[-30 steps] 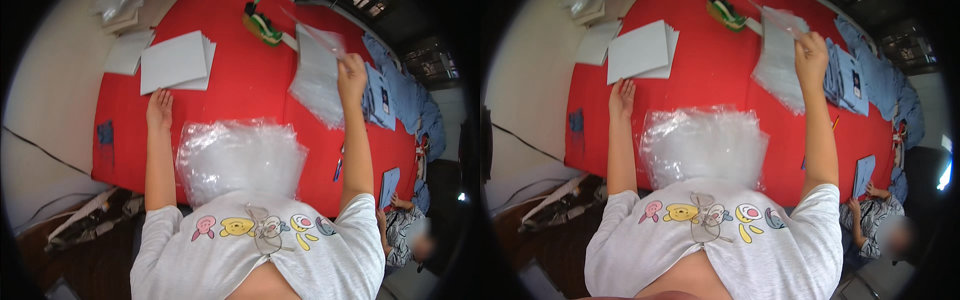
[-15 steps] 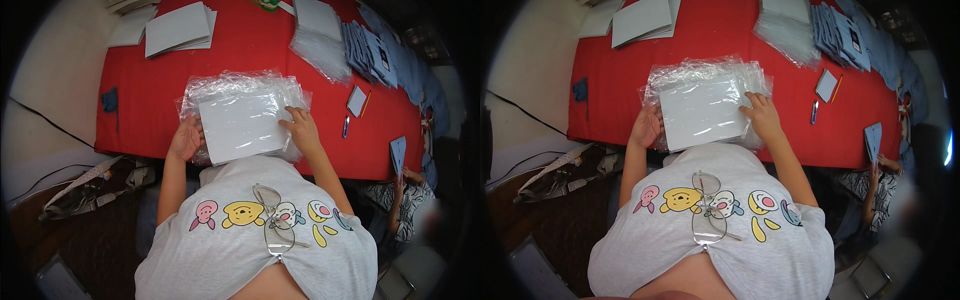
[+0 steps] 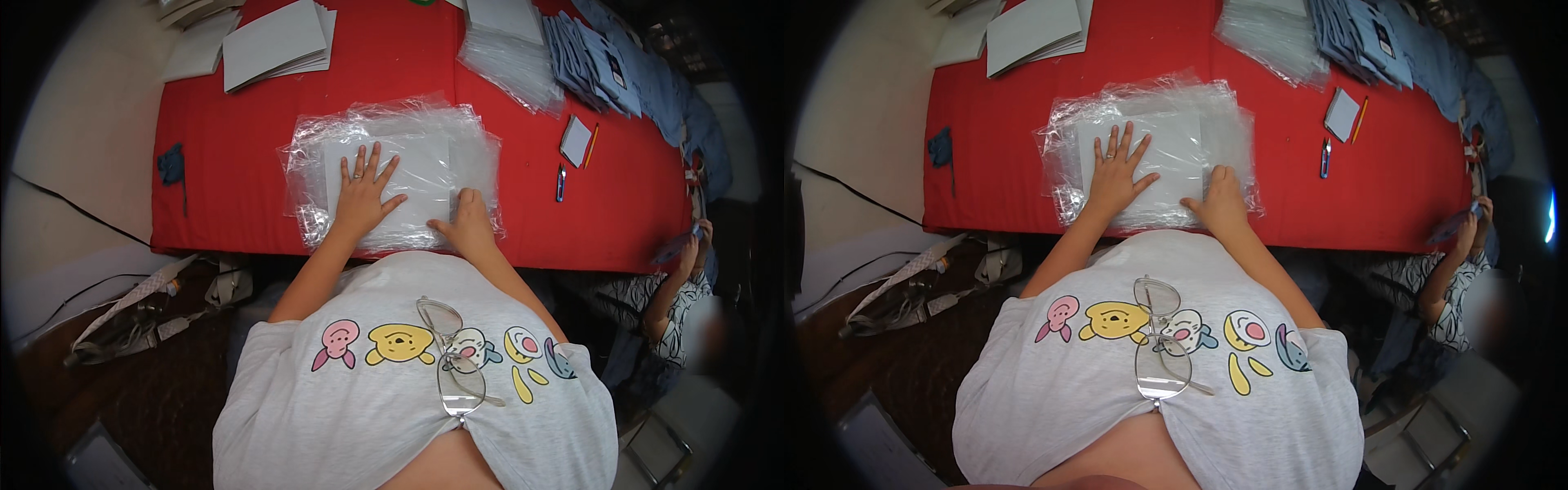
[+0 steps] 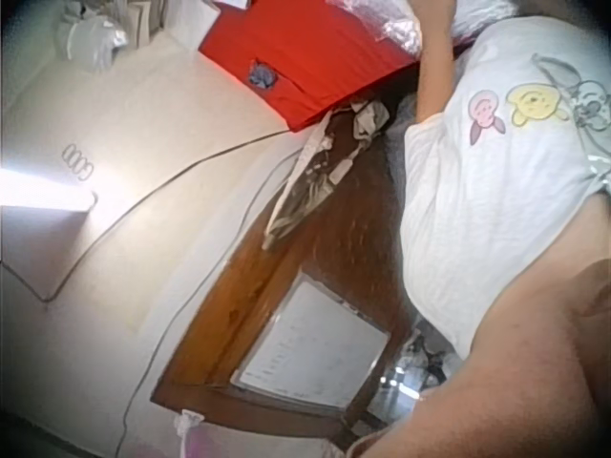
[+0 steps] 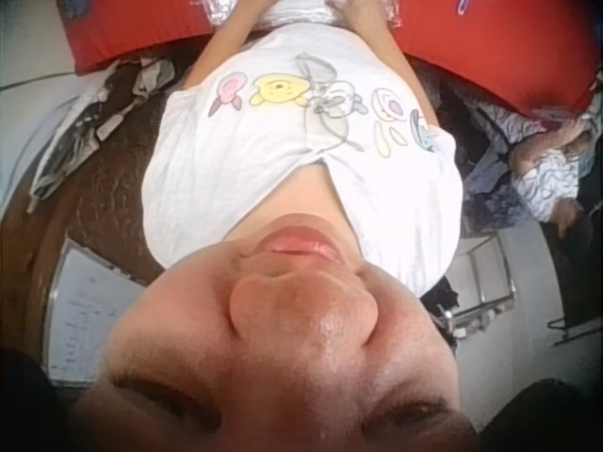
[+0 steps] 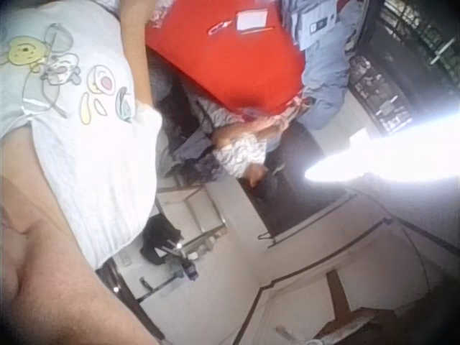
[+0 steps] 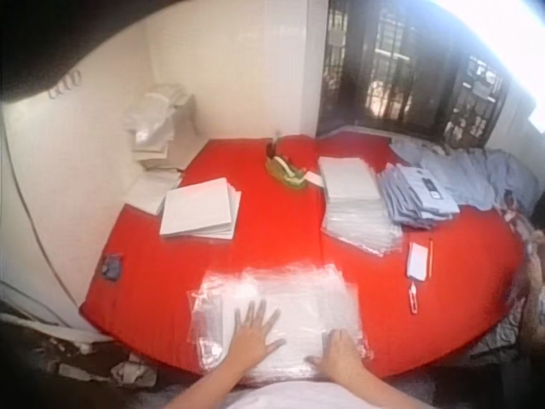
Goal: The person packages sheets of paper into plastic sleeves by hand, placing one sheet inside a sleeve at a time and smoothing them flat on a table.
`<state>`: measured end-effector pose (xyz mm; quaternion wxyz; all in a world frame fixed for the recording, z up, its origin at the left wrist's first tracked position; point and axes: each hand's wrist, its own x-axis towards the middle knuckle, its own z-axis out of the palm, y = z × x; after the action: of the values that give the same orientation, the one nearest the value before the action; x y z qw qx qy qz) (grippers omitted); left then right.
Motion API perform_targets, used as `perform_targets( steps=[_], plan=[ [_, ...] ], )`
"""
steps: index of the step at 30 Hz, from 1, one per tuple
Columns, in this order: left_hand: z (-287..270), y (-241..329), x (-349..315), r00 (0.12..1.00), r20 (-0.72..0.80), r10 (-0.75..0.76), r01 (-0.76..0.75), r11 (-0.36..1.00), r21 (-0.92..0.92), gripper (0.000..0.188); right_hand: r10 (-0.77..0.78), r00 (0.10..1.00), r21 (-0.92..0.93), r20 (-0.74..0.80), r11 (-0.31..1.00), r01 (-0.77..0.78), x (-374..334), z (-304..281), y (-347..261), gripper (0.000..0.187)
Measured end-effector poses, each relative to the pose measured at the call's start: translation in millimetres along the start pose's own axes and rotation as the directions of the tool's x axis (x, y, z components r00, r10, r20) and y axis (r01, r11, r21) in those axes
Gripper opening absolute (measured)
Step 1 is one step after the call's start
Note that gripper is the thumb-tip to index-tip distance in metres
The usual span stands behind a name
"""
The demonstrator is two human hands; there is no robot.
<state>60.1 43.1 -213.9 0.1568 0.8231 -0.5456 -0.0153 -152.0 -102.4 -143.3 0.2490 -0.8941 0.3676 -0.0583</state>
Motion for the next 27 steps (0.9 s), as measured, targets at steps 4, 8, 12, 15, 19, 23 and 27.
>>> perform_targets(
  steps=[4, 8, 12, 15, 19, 23, 27],
  plan=[
    [8, 13, 19, 0.999, -0.033, -0.007, 0.006, 1.000, -0.026, 0.085, 0.066, 0.998, 0.032, -0.002, 0.997, -0.066, 11, 5, 30, 0.031],
    [9, 18, 32, 1.000, -0.029, -0.008, 0.008, 1.000, -0.020, 0.085, 0.010, 0.995, 0.062, -0.104, 0.998, -0.003, 17, 9, 59, 0.018],
    [10, 18, 36, 1.000, -0.022, -0.011, 0.011, 1.000, -0.015, 0.085, 0.057, 0.980, 0.081, -0.193, 0.996, -0.042, 18, 3, 64, 0.010],
    [8, 20, 37, 1.000, -0.003, -0.029, 0.028, 0.999, -0.024, 0.084, 0.122, 0.946, 0.108, -0.300, 0.990, -0.094, 20, -5, 82, 0.009],
    [8, 17, 37, 0.999, -0.007, -0.039, 0.039, 0.999, -0.016, 0.085, 0.300, 0.848, 0.174, -0.437, 0.953, -0.248, 23, -33, 154, 0.013],
    [5, 12, 34, 0.998, -0.009, -0.057, 0.057, 0.998, 0.012, 0.085, 0.263, 0.890, 0.324, -0.371, 0.935, -0.142, 24, -85, 111, 0.020],
    [7, 12, 35, 0.998, -0.008, -0.054, 0.055, 0.998, 0.014, 0.084, -0.064, 0.970, 0.126, -0.236, 0.987, 0.096, 26, -51, 37, 0.022]
  ],
)
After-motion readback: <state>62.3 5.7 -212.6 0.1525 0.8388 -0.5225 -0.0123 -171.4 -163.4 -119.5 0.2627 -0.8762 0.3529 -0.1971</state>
